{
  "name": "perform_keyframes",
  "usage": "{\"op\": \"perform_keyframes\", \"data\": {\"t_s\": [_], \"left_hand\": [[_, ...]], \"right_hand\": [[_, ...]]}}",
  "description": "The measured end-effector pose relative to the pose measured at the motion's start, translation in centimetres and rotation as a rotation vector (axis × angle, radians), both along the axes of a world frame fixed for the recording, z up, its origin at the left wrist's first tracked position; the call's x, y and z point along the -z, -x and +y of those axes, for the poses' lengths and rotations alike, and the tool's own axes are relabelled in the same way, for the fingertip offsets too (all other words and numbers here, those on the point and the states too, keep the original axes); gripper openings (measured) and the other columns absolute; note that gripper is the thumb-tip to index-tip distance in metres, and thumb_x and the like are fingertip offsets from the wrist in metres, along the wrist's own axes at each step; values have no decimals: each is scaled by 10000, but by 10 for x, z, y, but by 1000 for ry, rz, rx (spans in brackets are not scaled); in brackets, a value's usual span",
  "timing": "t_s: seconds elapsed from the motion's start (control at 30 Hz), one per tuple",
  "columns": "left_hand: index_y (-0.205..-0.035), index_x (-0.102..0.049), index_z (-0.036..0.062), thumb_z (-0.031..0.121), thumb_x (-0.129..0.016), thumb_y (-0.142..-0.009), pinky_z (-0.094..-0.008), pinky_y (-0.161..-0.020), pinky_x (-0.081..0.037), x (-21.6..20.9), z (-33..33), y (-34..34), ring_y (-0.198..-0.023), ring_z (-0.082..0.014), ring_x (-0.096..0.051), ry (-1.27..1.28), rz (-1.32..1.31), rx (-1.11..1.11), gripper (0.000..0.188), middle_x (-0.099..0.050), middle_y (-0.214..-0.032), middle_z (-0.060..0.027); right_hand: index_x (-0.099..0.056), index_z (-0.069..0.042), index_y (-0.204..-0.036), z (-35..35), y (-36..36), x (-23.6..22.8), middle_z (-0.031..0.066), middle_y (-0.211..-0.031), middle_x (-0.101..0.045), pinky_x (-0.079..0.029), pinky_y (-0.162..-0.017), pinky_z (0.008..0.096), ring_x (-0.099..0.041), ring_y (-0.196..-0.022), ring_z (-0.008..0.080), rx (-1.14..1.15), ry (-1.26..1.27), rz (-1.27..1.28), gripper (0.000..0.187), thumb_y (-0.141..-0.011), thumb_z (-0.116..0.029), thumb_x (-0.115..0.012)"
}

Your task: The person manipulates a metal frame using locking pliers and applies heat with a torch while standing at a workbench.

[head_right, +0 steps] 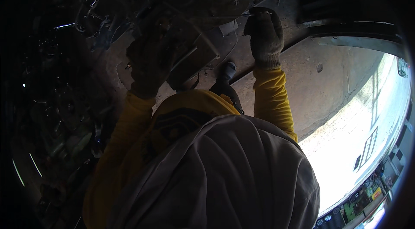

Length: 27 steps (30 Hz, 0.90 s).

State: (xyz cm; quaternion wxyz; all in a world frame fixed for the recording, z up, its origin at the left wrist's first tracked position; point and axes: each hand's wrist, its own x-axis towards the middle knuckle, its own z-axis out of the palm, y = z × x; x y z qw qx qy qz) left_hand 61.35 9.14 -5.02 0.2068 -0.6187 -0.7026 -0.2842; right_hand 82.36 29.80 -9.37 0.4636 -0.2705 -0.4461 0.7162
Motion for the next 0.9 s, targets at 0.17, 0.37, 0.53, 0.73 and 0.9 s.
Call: {"op": "perform_keyframes", "data": {"t_s": [0.17,0.37,0.53,0.73,0.9], "left_hand": [[-1342,-620,81,260,-756,-880,-370,-799,-485,-21,-57,28,-976,-224,-603,-28,118,114,515,-649,-1262,-65],[-1313,-634,179,289,-701,-912,-388,-786,-528,-10,-182,81,-999,-219,-660,202,128,8,421,-663,-1208,-46],[-1130,-695,112,166,-677,-914,-367,-671,-543,-4,-274,146,-805,-205,-658,194,-145,12,223,-676,-981,-31],[-1034,-690,93,115,-639,-933,-330,-586,-549,23,-316,255,-685,-176,-675,213,-285,-4,115,-669,-933,-49],[-1012,-685,58,126,-632,-944,-274,-550,-534,2,-309,365,-622,-151,-656,220,-458,-70,110,-670,-864,-65]], "right_hand": [[-651,16,-1113,-74,35,-36,52,-754,-627,-464,-579,255,-567,-634,108,-43,-150,-40,285,-1047,-226,-516],[-685,10,-996,-226,123,-61,13,-732,-625,-460,-556,231,-574,-630,75,-155,-70,-172,215,-1015,-184,-594],[-689,-18,-1056,-315,198,-64,31,-794,-664,-468,-598,244,-581,-661,73,-280,-110,-382,254,-998,-260,-640],[-613,2,-1279,-361,193,-39,63,-881,-685,-511,-638,261,-633,-707,97,-355,-218,-645,408,-1010,-304,-611],[-628,4,-1218,-387,131,72,47,-814,-644,-522,-602,285,-622,-662,124,-390,107,-712,341,-999,-257,-614]]}}
